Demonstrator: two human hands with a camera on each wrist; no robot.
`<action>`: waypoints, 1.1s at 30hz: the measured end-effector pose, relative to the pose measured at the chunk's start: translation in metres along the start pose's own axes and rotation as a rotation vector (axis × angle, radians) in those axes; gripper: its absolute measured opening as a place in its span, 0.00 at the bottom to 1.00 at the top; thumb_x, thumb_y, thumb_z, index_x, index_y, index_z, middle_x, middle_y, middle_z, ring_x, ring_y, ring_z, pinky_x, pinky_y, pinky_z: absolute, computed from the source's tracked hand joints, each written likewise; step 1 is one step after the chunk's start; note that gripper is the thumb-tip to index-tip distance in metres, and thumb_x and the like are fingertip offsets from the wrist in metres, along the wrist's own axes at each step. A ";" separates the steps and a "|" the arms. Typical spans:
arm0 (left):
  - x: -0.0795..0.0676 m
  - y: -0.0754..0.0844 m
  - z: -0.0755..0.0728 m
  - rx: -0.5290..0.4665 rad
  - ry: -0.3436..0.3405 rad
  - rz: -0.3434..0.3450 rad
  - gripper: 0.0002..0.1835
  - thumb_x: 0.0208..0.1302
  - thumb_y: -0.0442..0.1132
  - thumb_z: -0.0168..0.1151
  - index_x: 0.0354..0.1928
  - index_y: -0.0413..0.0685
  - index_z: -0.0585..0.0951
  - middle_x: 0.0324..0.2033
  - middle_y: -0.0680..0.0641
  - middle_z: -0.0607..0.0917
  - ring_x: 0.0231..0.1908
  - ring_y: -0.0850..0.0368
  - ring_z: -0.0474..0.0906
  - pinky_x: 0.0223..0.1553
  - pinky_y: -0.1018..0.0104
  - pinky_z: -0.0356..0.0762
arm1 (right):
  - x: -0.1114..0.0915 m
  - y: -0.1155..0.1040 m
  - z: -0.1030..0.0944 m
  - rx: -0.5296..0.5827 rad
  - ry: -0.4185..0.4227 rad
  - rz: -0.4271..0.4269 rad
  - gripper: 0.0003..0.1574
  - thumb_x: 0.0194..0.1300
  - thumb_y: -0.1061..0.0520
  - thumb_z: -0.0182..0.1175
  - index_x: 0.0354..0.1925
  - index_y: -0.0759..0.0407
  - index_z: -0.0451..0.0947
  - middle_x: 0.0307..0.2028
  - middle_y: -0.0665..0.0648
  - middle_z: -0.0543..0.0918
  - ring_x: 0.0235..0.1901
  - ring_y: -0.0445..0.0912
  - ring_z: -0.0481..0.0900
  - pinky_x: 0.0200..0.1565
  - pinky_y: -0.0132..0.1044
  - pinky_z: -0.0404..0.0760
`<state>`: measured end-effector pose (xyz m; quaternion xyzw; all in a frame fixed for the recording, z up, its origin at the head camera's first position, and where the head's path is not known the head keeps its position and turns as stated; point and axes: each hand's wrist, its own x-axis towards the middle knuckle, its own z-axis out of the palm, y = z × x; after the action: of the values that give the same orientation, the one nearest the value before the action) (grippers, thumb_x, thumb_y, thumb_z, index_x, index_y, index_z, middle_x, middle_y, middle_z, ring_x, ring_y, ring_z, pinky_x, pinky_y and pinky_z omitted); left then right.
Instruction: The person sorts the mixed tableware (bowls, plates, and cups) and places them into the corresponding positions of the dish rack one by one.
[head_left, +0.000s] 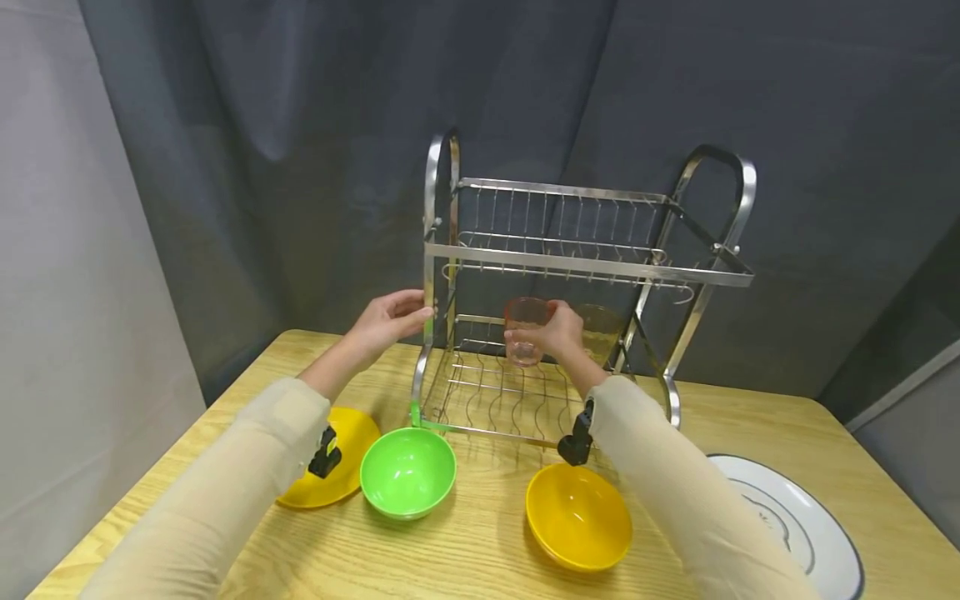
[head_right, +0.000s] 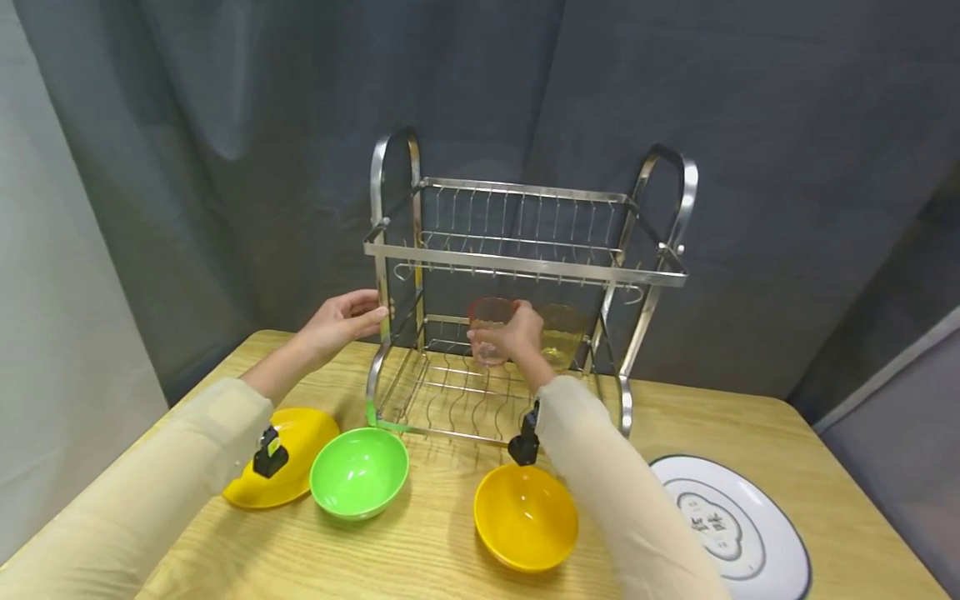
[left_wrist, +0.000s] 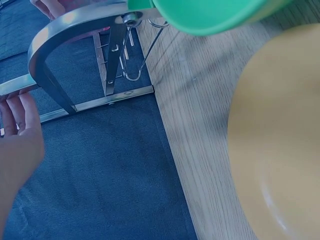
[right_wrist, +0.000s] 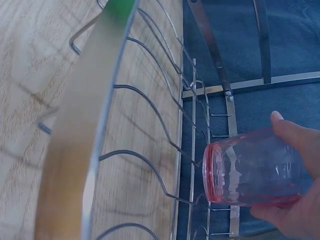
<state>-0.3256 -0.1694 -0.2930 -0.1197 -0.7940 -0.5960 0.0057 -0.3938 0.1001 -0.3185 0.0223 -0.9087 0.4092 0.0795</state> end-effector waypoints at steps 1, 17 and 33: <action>0.000 0.000 0.000 0.002 0.001 0.000 0.27 0.69 0.42 0.57 0.67 0.42 0.67 0.63 0.39 0.73 0.65 0.44 0.70 0.67 0.54 0.72 | 0.001 0.000 0.001 0.005 0.005 0.011 0.58 0.47 0.44 0.75 0.67 0.67 0.59 0.61 0.68 0.73 0.60 0.60 0.71 0.63 0.49 0.75; -0.001 0.001 0.001 0.003 0.011 0.009 0.27 0.69 0.42 0.57 0.67 0.40 0.67 0.64 0.37 0.73 0.64 0.43 0.71 0.66 0.53 0.72 | 0.005 -0.004 0.008 -0.041 0.065 -0.005 0.63 0.47 0.44 0.76 0.69 0.70 0.54 0.63 0.74 0.69 0.63 0.64 0.69 0.65 0.52 0.74; -0.003 0.002 0.002 0.014 0.013 0.007 0.26 0.70 0.41 0.56 0.67 0.41 0.67 0.63 0.37 0.73 0.65 0.43 0.70 0.67 0.54 0.72 | -0.014 -0.010 -0.017 -0.067 0.055 -0.066 0.56 0.55 0.40 0.69 0.69 0.68 0.58 0.63 0.71 0.71 0.62 0.62 0.70 0.63 0.52 0.75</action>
<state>-0.3222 -0.1669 -0.2919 -0.1189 -0.7977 -0.5910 0.0138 -0.3764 0.1053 -0.3023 0.0386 -0.9182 0.3760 0.1185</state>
